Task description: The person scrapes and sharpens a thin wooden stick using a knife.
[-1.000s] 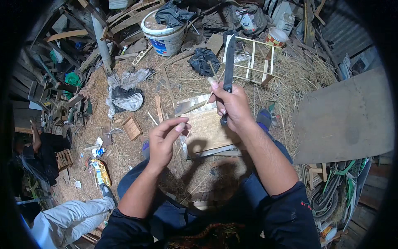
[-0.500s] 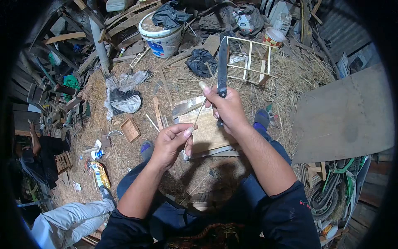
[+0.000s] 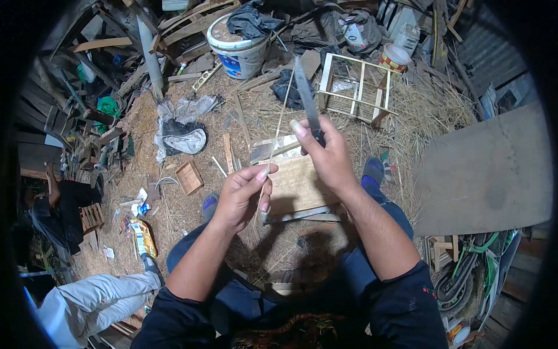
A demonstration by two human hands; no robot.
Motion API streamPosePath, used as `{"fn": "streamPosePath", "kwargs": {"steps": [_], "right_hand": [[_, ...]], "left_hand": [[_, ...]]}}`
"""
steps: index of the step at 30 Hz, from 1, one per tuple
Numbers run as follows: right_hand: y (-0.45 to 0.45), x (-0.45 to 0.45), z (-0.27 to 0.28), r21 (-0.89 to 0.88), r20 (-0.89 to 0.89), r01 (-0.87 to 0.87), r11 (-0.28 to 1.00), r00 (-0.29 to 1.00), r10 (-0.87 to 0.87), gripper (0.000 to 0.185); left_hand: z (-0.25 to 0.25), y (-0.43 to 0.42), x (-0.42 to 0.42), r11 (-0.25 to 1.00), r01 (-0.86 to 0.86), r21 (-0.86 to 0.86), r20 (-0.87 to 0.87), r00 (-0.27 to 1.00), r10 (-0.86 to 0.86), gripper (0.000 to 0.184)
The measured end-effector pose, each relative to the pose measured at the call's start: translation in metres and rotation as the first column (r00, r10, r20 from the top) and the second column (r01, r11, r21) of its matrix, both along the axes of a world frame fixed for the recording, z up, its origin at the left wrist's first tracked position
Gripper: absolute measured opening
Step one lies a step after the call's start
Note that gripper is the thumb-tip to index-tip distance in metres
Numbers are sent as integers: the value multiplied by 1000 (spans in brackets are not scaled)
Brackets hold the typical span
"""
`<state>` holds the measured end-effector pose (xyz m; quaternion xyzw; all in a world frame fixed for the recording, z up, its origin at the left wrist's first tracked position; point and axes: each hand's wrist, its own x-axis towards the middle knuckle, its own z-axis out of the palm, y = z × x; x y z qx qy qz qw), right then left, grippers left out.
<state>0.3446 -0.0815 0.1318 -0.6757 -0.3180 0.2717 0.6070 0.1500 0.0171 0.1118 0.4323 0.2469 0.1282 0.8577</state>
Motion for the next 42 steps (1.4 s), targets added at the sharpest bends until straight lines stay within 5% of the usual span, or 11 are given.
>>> {"fn": "streamPosePath", "kwargs": {"steps": [8, 11, 16, 22, 35, 42], "right_hand": [[-4, -5, -10, 44, 109, -104, 994, 989, 99, 33], [-10, -7, 3, -129, 151, -145, 981, 975, 164, 31], [-8, -14, 1, 44, 242, -210, 977, 951, 193, 38], [-5, -12, -8, 8, 429, -237, 971, 878, 211, 38], [-14, -57, 20, 93, 320, -259, 961, 922, 217, 21], [-7, -138, 29, 24, 299, -433, 901, 863, 407, 30]], "left_hand": [[2, 3, -1, 998, -52, -46, 25, 998, 54, 37], [1, 4, -2, 997, -52, -58, 27, 998, 53, 37], [0, 4, -3, 997, -44, -70, 22, 999, 45, 37], [6, 6, -13, 997, 78, 22, -34, 996, -77, 37], [48, -35, -107, 994, 74, 82, -83, 994, -67, 37], [51, -83, -219, 983, -146, 110, -145, 976, 161, 36]]}}
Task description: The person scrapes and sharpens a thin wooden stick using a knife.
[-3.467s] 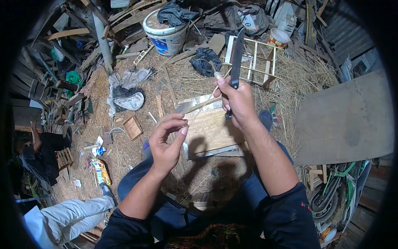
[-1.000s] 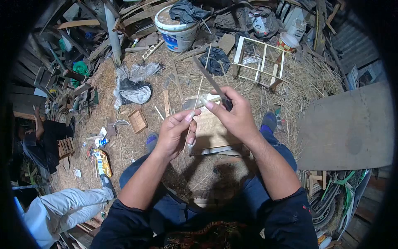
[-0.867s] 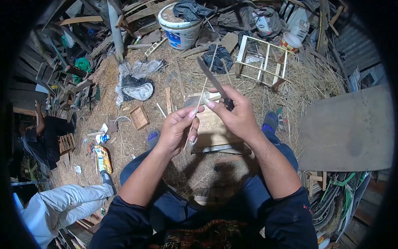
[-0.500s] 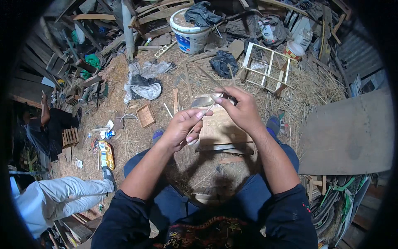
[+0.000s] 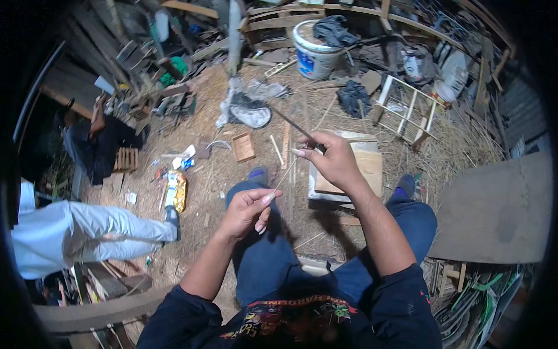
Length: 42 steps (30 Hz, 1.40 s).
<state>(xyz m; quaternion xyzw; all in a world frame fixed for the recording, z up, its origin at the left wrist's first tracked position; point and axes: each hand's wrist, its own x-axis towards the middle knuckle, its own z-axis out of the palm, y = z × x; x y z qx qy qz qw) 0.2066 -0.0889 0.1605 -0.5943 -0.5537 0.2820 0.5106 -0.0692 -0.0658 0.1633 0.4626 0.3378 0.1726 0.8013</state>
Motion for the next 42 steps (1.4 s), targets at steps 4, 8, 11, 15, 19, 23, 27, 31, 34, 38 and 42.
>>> {"fn": "streamPosePath", "kwargs": {"steps": [4, 8, 11, 15, 19, 23, 27, 31, 34, 38, 42], "right_hand": [[-13, -61, 16, -68, 112, -30, 997, 993, 37, 45], [-29, -100, -8, -44, 129, -81, 996, 988, 86, 36], [-50, -118, -21, 37, 208, -115, 993, 972, 105, 31], [-75, -131, -33, 22, 312, -115, 993, 944, 103, 37], [-91, -144, -42, -73, 517, -36, 997, 853, 69, 39], [-96, -149, -56, -52, 559, -38, 998, 827, 61, 40], [-97, -148, -58, -33, 564, -33, 999, 825, 46, 41], [-99, -143, -61, -30, 583, -18, 999, 812, 32, 41], [-99, -141, -65, 25, 573, -17, 1000, 820, 0, 40], [-101, -140, -63, -2, 575, -9, 1000, 818, 8, 40], [-104, -140, -63, -64, 595, -3, 998, 803, 40, 39]], "left_hand": [[-9, -26, -50, 986, -165, 18, -28, 986, 166, 33], [-37, -36, -83, 961, -269, 63, -47, 961, 272, 33], [-54, -41, -92, 949, -303, 87, -52, 950, 308, 33], [-61, -43, -91, 947, -259, 190, -128, 950, 286, 31], [-55, -40, -87, 946, -191, 262, -300, 915, 268, 30], [-66, -43, -87, 851, -132, 509, -349, 871, 344, 30], [-62, -49, -82, 717, -76, 692, -331, 850, 409, 32], [-61, -53, -76, 667, -25, 745, -377, 808, 452, 31], [-55, -53, -70, 607, 68, 792, -433, 764, 479, 31], [-56, -55, -66, 486, 183, 855, -461, 698, 548, 32], [-57, -63, -63, 386, 258, 886, -451, 675, 584, 29]]}}
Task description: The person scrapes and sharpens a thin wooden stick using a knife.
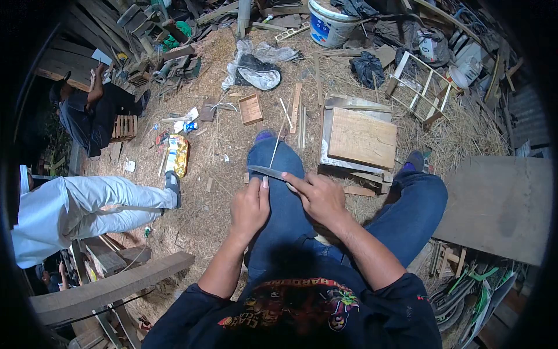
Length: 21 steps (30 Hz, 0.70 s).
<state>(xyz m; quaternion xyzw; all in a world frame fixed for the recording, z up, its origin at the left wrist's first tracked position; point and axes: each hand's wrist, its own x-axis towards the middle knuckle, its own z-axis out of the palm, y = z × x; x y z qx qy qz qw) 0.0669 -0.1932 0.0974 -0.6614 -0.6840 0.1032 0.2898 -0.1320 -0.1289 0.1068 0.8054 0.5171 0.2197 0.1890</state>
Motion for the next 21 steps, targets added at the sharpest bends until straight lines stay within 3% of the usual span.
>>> {"fn": "streamPosePath", "kwargs": {"steps": [5, 21], "right_hand": [[0, -3, -2, 57, 12, -51, 997, 999, 50, 39], [3, 0, 4, 25, 24, -82, 996, 996, 82, 42]], "left_hand": [[-13, -4, 1, 992, 10, 126, -32, 999, -6, 25], [-25, -7, 3, 987, 7, 163, 40, 999, -14, 16]]}}
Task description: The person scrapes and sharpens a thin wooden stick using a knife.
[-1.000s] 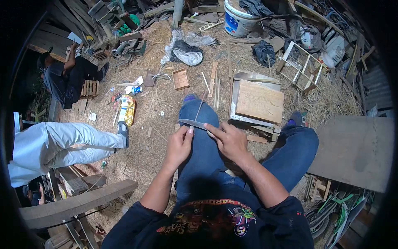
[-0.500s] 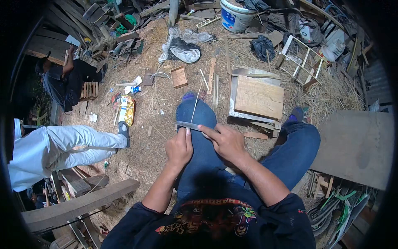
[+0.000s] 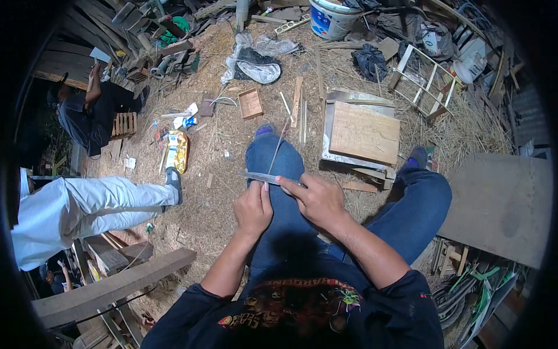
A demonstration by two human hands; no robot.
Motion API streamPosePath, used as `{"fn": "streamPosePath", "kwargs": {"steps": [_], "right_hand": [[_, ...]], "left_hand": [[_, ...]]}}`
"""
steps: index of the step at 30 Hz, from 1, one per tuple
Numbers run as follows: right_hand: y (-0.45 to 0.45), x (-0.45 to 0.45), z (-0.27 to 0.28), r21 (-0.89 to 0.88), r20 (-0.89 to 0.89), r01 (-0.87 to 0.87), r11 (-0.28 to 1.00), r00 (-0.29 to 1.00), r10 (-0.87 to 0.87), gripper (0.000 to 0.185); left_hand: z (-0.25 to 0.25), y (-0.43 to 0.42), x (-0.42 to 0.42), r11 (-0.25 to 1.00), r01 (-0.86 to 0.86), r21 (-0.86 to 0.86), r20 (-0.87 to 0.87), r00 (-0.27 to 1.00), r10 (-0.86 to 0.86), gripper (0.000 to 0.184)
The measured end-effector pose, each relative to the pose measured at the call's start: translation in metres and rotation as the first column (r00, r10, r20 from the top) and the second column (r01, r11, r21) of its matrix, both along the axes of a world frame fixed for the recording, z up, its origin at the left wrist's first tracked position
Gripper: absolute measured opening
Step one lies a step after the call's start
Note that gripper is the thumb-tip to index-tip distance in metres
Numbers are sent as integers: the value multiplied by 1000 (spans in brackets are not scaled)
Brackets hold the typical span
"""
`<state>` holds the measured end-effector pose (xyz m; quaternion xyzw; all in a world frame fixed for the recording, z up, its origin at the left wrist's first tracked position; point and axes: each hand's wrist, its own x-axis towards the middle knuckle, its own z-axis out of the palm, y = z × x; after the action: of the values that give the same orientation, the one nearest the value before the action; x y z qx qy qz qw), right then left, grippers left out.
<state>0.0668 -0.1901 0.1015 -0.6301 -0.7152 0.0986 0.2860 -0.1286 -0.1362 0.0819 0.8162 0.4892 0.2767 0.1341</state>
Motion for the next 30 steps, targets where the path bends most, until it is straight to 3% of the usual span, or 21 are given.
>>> {"fn": "streamPosePath", "kwargs": {"steps": [22, 30], "right_hand": [[4, -3, -14, 79, -42, 32, 996, 999, -28, 46], [6, 3, -14, 114, 23, 54, 992, 998, -57, 44]], "left_hand": [[-2, -2, 3, 1000, -15, -13, -7, 1000, 15, 18], [-2, -3, 3, 1000, -7, 17, -7, 1000, 7, 18]]}}
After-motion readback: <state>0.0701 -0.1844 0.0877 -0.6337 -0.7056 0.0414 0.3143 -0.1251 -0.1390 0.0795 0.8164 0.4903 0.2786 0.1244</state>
